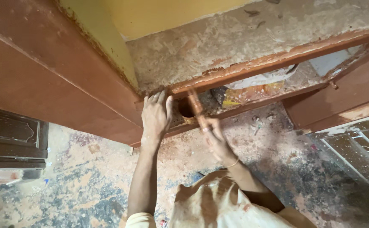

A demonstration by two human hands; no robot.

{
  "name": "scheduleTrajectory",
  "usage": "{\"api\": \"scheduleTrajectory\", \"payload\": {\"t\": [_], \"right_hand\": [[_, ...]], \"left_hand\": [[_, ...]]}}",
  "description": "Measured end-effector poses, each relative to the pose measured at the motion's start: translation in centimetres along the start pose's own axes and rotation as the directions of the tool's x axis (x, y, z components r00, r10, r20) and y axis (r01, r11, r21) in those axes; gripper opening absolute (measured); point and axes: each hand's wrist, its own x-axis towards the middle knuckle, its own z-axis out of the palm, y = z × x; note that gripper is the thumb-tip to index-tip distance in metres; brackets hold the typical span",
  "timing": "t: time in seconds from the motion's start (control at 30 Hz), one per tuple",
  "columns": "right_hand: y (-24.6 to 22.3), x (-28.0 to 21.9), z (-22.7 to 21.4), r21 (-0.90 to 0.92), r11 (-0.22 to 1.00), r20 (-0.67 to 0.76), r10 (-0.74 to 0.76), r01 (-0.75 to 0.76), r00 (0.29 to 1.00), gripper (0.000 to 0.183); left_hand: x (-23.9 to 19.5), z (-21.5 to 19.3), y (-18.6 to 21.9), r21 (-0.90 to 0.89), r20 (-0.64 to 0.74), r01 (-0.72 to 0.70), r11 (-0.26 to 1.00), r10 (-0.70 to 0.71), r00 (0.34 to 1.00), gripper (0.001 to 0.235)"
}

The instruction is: The person paints a wooden door frame and adjacent wall trim with a reddish-brown paint using a brush. They repeatedly dip the brush into a small container and apply paint to the horizontal and vertical sections of the frame.

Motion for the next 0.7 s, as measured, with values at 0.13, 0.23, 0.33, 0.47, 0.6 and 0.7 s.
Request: {"api": "scheduleTrajectory", "payload": {"t": [0.13, 0.23, 0.33, 0.47, 0.6, 0.7], "right_hand": [[-1.3, -0.1, -0.3, 0.057, 0.973, 0.16, 0.211, -0.223, 0.964, 0.026], [-4.8, 0.2, -4.6, 0.168, 0.939, -0.176, 0.327, -0.298, 0.929, 0.02], [-9.2, -0.7, -11.0, 0.254, 0.966, -0.263, 0.126, -0.057, 0.957, 0.021], [-12.7, -2.8, -18.2, 0.16, 0.969, -0.483, -0.091, 0.189, 0.871, 0.017], [-13.5, -2.6, -21.0, 0.105, 0.96, -0.606, -0.146, 0.26, 0.782, 0.016], [-10.8, -0.8, -19.0, 0.016, 0.99, -0.553, -0.107, 0.14, 0.826, 0.016]], "left_hand": [[0.2, -0.4, 0.1, -0.027, 0.02, 0.067, 0.997, -0.067, 0.998, 0.044], [0.2, -0.3, 0.5, -0.015, 0.01, 0.103, 0.995, -0.103, 0.995, 0.043], [0.1, -0.2, 1.0, -0.009, -0.017, 0.109, 0.994, -0.11, 0.994, 0.041], [-0.6, 0.2, 1.5, 0.006, -0.074, 0.104, 0.995, -0.104, 0.992, 0.04], [-0.2, 0.9, 1.8, 0.008, -0.097, 0.126, 0.992, -0.125, 0.987, 0.042], [-0.1, 1.1, 1.6, -0.029, -0.098, 0.175, 0.984, -0.177, 0.979, 0.042]]}}
